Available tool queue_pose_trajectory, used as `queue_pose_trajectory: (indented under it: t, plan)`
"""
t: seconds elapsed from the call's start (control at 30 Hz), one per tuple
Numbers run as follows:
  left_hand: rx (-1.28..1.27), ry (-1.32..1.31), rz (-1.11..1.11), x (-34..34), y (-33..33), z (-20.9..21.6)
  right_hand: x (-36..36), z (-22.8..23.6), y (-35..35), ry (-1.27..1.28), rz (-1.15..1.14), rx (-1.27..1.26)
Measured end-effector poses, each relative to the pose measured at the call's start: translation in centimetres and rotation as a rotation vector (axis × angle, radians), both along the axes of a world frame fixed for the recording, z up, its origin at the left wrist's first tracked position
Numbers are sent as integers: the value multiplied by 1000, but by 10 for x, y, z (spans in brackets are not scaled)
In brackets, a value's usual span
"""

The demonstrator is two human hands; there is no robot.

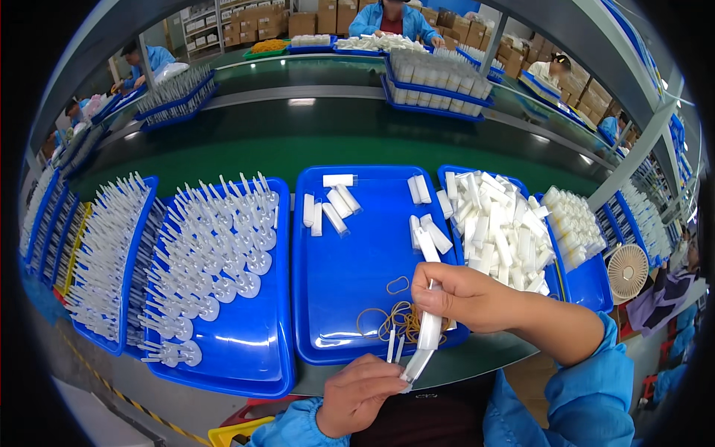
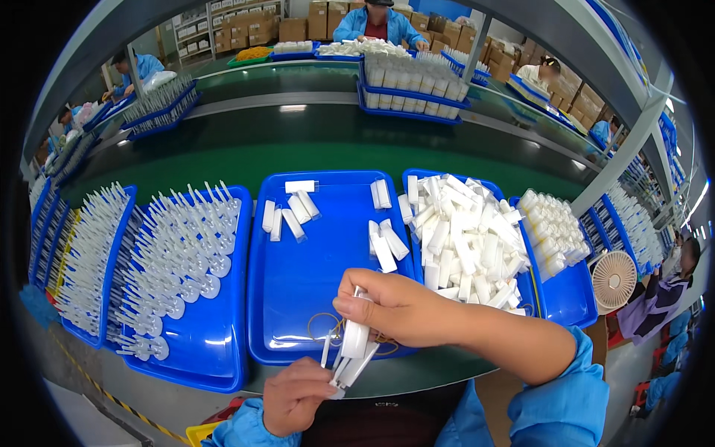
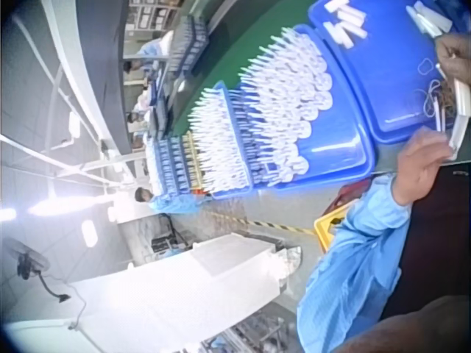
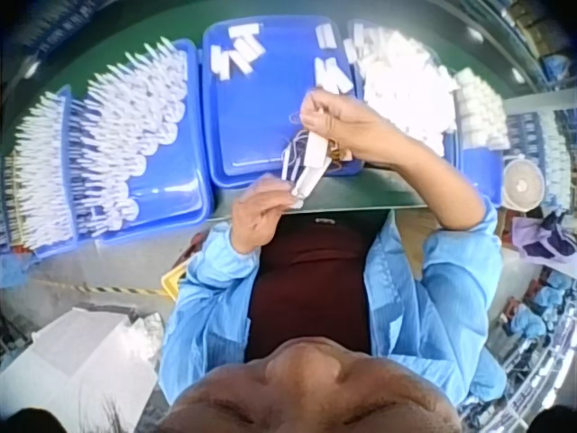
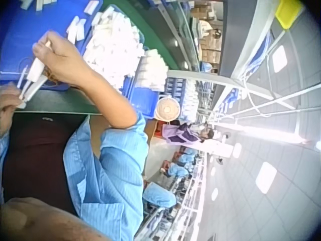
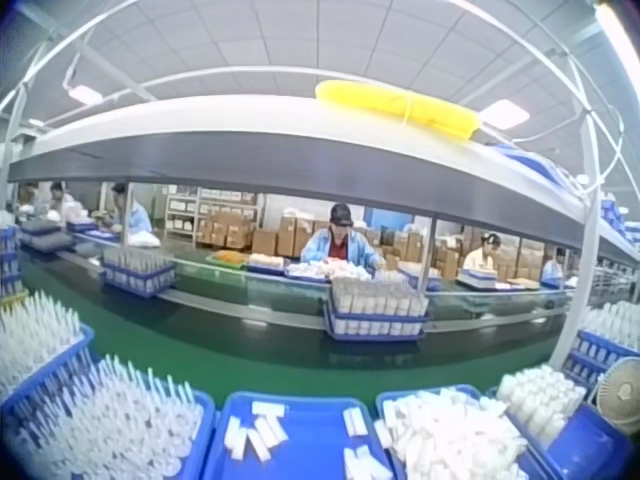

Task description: Assembling electronic atomizer components by bundling plastic tubes and bases with rubber bands.

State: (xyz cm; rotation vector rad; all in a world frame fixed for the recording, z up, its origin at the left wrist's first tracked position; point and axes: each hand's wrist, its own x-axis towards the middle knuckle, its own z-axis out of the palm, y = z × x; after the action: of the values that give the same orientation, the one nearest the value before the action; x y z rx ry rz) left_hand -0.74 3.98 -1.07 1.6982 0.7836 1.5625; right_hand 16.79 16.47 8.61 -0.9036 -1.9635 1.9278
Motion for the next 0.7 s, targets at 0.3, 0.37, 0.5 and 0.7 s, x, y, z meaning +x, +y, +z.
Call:
queue_pose_trajectory:
  t: [0.3, 0.37, 0.5, 0.7]
  plan:
    - [-5, -202, 205, 7, -8, -10, -21, -11, -23, -176, -85, 96]
    - [15, -78, 282, -2, -6, -15, -27, -14, -27, -164, 76, 402]
    - [12, -3, 401, -4, -10, -8, -43, -8, -21, -156, 295, 594]
    - [-131, -46, 482, -3, -14, -15, -91, -6, 70, -209, 540, 551]
